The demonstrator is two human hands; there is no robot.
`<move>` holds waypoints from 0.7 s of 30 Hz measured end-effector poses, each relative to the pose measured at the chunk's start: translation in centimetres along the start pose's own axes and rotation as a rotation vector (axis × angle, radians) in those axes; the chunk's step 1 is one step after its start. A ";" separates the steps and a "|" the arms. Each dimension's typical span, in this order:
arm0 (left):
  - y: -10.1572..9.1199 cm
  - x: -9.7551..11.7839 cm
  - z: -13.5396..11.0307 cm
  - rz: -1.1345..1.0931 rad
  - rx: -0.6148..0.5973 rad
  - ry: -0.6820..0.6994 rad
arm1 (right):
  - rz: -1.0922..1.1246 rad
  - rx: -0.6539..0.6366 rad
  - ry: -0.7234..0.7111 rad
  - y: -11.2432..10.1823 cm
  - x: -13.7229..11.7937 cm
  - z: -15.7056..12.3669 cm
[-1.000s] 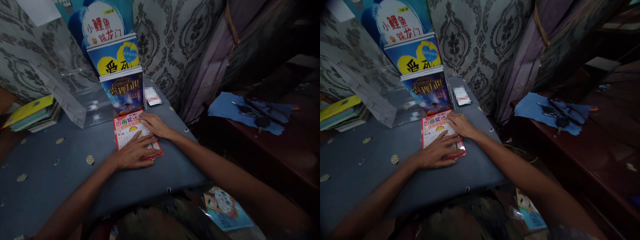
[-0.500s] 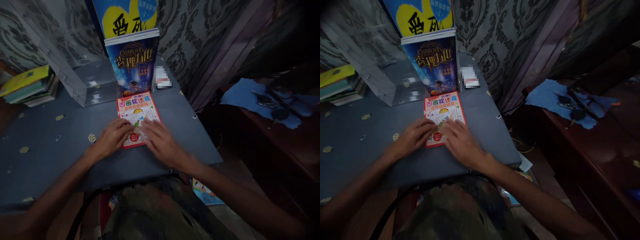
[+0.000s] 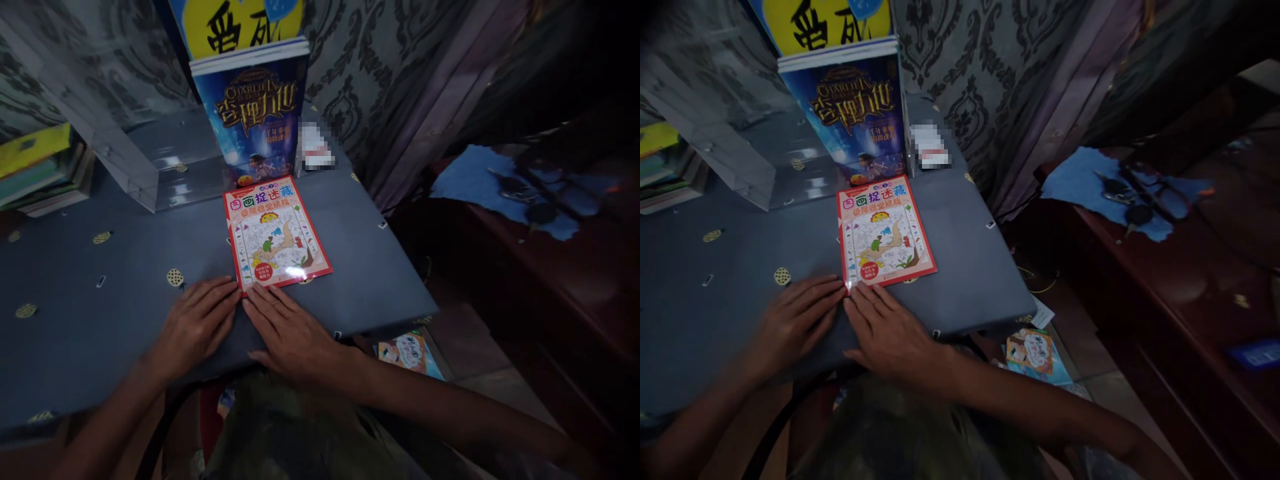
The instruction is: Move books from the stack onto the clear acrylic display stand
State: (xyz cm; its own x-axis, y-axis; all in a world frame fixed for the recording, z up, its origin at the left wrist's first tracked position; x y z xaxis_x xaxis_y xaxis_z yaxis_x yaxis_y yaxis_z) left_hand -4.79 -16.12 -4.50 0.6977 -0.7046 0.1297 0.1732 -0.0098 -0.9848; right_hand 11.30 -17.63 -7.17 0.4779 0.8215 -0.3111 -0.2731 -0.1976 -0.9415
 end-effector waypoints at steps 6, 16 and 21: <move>-0.5 0.4 0.4 0.068 0.002 -0.006 | 0.026 -0.013 0.122 -1.3 1.4 -2.9; -0.7 0.9 1.3 0.116 0.024 0.031 | 0.026 0.083 0.337 -2.6 4.9 -8.0; -0.9 1.6 2.7 0.170 0.042 0.032 | 0.010 0.128 0.330 -3.1 5.4 -8.4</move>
State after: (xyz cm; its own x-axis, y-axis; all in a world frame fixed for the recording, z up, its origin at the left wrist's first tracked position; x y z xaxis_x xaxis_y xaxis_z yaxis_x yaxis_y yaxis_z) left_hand -1.90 -15.31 -3.08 0.6967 -0.7161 -0.0424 0.0839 0.1401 -0.9866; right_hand 21.77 -17.10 -7.07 0.7130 0.5989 -0.3646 -0.3711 -0.1189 -0.9210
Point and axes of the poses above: each hand's wrist, its own z-axis towards the middle knuckle, its own y-axis out of the palm, x = y × z, the point moved 5 cm from there along z, towards the middle knuckle, and after that the axes turned 14 degrees about -x, right-handed, at the moved point
